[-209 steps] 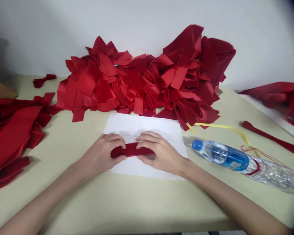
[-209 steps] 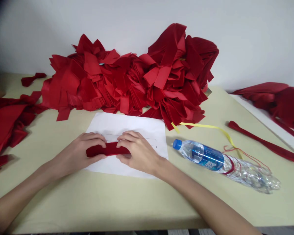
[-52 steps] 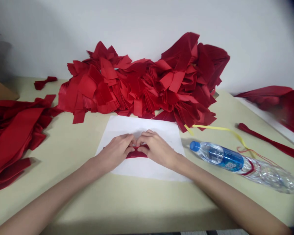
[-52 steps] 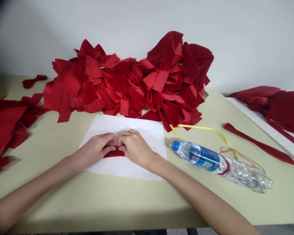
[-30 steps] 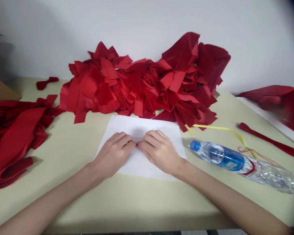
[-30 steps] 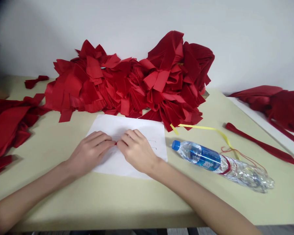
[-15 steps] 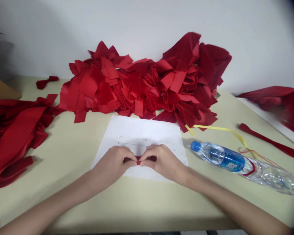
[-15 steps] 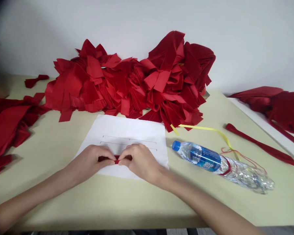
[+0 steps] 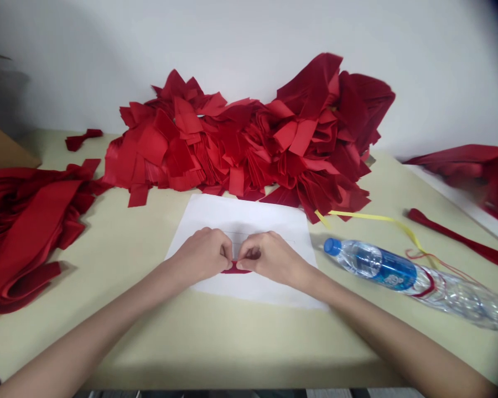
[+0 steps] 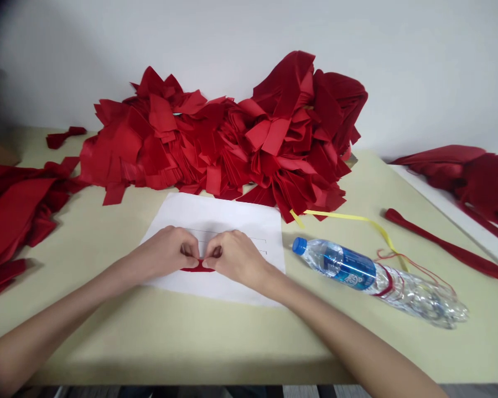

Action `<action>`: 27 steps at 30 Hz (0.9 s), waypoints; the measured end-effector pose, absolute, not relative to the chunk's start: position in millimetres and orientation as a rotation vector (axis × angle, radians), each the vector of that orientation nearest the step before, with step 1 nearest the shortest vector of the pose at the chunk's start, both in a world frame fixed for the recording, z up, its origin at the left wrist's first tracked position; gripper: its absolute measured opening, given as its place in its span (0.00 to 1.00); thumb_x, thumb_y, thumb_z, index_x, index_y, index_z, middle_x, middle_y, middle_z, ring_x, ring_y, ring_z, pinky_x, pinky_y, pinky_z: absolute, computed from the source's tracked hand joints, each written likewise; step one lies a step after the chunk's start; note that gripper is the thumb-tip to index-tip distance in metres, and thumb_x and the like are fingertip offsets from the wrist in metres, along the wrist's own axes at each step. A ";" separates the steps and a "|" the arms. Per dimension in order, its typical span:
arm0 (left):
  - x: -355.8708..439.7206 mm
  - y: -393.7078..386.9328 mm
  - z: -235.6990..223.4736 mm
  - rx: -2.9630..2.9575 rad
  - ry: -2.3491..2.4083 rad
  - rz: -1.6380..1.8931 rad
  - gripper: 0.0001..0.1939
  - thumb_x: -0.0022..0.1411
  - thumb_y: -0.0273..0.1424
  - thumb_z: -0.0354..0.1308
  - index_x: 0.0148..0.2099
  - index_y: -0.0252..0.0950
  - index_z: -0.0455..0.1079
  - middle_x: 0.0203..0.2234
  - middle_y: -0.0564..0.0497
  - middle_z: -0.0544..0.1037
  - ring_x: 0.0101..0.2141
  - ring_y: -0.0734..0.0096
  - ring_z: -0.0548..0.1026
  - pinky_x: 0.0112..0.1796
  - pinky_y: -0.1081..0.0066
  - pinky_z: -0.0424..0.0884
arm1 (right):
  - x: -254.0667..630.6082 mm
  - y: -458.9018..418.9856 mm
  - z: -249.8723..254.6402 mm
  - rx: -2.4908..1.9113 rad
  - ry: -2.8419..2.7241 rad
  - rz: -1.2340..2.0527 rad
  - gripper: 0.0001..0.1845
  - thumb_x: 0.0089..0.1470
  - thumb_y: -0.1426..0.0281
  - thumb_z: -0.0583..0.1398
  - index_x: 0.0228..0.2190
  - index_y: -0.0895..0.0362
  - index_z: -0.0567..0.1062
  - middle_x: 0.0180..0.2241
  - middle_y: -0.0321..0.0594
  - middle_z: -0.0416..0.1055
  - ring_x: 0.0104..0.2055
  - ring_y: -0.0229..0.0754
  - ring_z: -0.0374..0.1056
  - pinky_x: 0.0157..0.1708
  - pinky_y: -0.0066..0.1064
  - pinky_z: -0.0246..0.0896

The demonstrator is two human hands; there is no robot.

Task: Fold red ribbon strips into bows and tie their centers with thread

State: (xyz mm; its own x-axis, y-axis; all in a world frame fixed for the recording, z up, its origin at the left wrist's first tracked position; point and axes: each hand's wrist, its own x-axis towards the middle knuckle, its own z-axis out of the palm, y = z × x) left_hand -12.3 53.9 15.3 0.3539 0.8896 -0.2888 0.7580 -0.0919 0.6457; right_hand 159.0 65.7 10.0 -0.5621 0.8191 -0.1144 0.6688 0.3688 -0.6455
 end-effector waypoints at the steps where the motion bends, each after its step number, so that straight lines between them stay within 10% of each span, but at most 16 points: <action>1: -11.5 56.2 17.8 1.880 1.436 0.186 0.06 0.45 0.25 0.54 0.21 0.38 0.71 0.18 0.54 0.75 0.21 0.70 0.70 0.22 0.73 0.61 | 158.4 68.0 11.0 -1.331 -2.437 0.998 0.05 0.42 0.76 0.62 0.21 0.54 0.77 0.20 0.30 0.70 0.23 0.32 0.63 0.25 0.24 0.56; 15: -28.2 11.0 -14.1 2.858 1.115 0.379 0.14 0.61 0.18 0.43 0.31 0.33 0.68 0.27 0.50 0.70 0.28 0.67 0.66 0.27 0.68 0.63 | 178.4 38.5 -13.9 -0.577 -2.821 -0.057 0.11 0.57 0.78 0.50 0.30 0.60 0.71 0.29 0.39 0.68 0.32 0.38 0.60 0.32 0.30 0.54; 27: -21.0 15.7 -7.2 2.895 1.175 0.346 0.12 0.62 0.23 0.47 0.29 0.34 0.68 0.25 0.52 0.71 0.28 0.68 0.68 0.31 0.66 0.65 | 169.8 43.7 -8.5 -0.599 -2.931 -0.295 0.11 0.58 0.77 0.50 0.27 0.61 0.69 0.26 0.40 0.66 0.29 0.40 0.61 0.27 0.32 0.53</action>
State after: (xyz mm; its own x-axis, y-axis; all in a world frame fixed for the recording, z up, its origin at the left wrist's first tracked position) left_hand -21.0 15.7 -7.2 0.6966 0.6881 0.2032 0.6885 -0.7208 0.0806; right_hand 169.8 43.7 -8.5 -0.9117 0.3738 0.1706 0.4003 0.9016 0.1637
